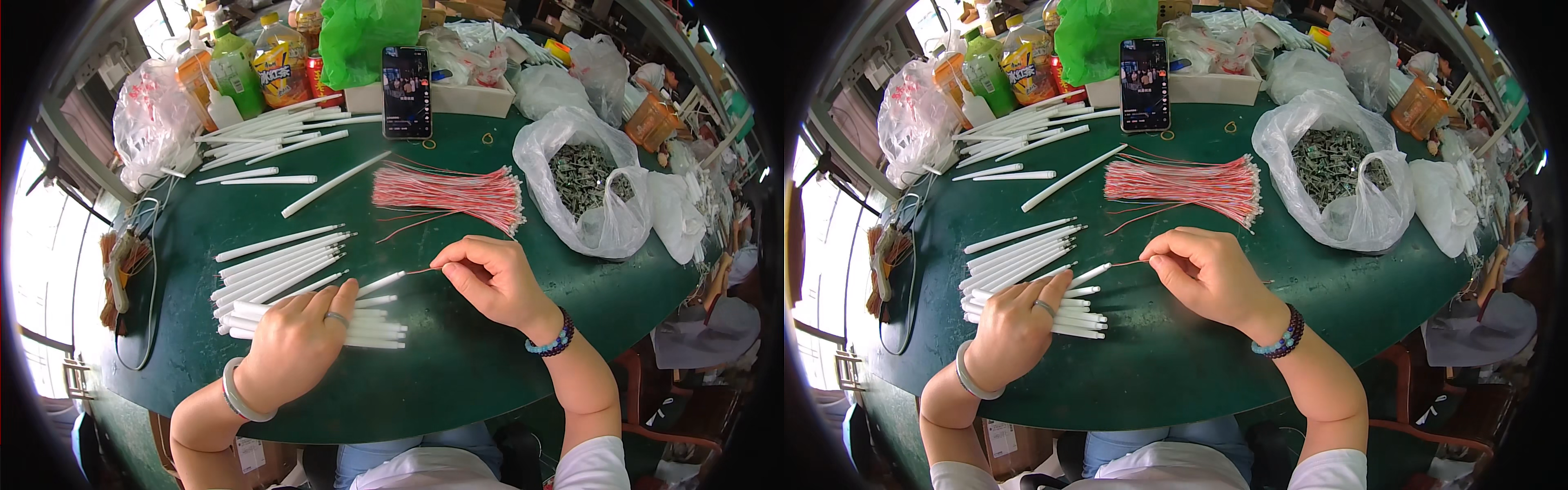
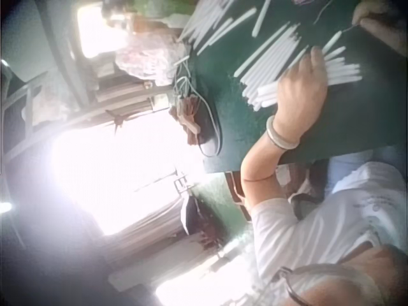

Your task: The person assembles small white plastic components by hand, inserting thin red wires into them at a factory workstation.

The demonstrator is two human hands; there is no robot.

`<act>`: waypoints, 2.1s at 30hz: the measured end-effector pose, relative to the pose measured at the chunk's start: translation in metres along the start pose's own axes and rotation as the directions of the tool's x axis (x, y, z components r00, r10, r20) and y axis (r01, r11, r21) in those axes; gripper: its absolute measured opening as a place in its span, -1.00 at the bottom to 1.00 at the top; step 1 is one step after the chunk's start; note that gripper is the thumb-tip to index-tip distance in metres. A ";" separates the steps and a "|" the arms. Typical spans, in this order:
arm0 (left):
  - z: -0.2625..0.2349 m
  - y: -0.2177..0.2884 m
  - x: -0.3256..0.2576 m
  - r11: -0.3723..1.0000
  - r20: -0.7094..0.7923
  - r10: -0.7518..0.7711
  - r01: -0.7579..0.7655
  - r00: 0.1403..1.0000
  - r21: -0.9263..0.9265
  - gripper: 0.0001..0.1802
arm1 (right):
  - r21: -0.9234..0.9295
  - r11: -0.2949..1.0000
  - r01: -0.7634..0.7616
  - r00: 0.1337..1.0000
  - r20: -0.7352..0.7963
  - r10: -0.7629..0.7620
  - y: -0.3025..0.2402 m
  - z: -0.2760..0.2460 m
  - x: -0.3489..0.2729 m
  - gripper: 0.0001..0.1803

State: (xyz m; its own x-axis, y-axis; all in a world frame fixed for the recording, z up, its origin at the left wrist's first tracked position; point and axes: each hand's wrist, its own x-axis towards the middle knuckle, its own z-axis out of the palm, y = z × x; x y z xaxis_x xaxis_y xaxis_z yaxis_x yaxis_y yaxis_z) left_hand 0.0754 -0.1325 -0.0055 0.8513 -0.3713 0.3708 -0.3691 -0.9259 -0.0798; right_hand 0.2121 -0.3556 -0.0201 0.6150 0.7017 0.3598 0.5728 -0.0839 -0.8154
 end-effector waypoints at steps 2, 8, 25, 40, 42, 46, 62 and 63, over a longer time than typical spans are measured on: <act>0.000 0.000 0.000 1.000 0.004 -0.004 0.003 1.000 0.005 -0.48 | -0.008 1.000 0.024 1.000 -0.017 -0.024 0.001 0.001 0.000 -0.91; -0.001 0.000 0.001 1.000 -0.001 0.007 -0.007 1.000 -0.010 -0.47 | -0.405 0.861 0.309 0.939 -0.015 -0.344 -0.003 -0.002 0.002 -0.90; -0.003 0.001 0.001 0.999 0.006 0.001 -0.001 1.000 -0.035 -0.46 | -0.232 0.957 0.176 0.984 0.011 -0.178 -0.002 -0.005 0.001 -0.89; -0.005 0.004 0.000 0.986 0.068 -0.051 0.061 0.996 -0.155 -0.38 | -0.469 0.784 0.406 0.894 0.027 -0.447 0.001 -0.005 0.002 -0.86; -0.005 0.005 0.000 0.987 0.066 -0.047 0.056 0.997 -0.153 -0.40 | -0.570 0.652 0.499 0.823 0.078 -0.562 0.000 -0.004 0.003 -0.83; -0.004 0.009 0.001 0.986 0.074 -0.013 0.025 0.997 -0.164 -0.46 | -0.567 0.618 0.544 0.825 0.225 -0.519 -0.005 0.015 -0.003 -0.62; 0.000 0.007 -0.003 0.994 0.160 -0.037 0.054 0.986 -0.099 -0.51 | -0.595 0.661 0.458 0.884 0.229 -0.407 -0.013 0.002 0.009 -0.55; 0.002 0.005 -0.004 0.996 0.135 -0.040 0.051 0.990 -0.080 -0.52 | -0.601 0.704 0.380 0.923 0.191 -0.335 -0.005 -0.009 0.007 -0.52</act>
State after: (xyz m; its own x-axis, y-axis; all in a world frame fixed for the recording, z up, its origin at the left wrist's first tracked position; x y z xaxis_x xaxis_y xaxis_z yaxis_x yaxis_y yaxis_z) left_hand 0.0714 -0.1360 -0.0095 0.9080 -0.3400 0.2450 -0.3537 -0.9353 0.0131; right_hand 0.2184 -0.3568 -0.0096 0.2721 0.8107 0.5184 0.9620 -0.2176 -0.1646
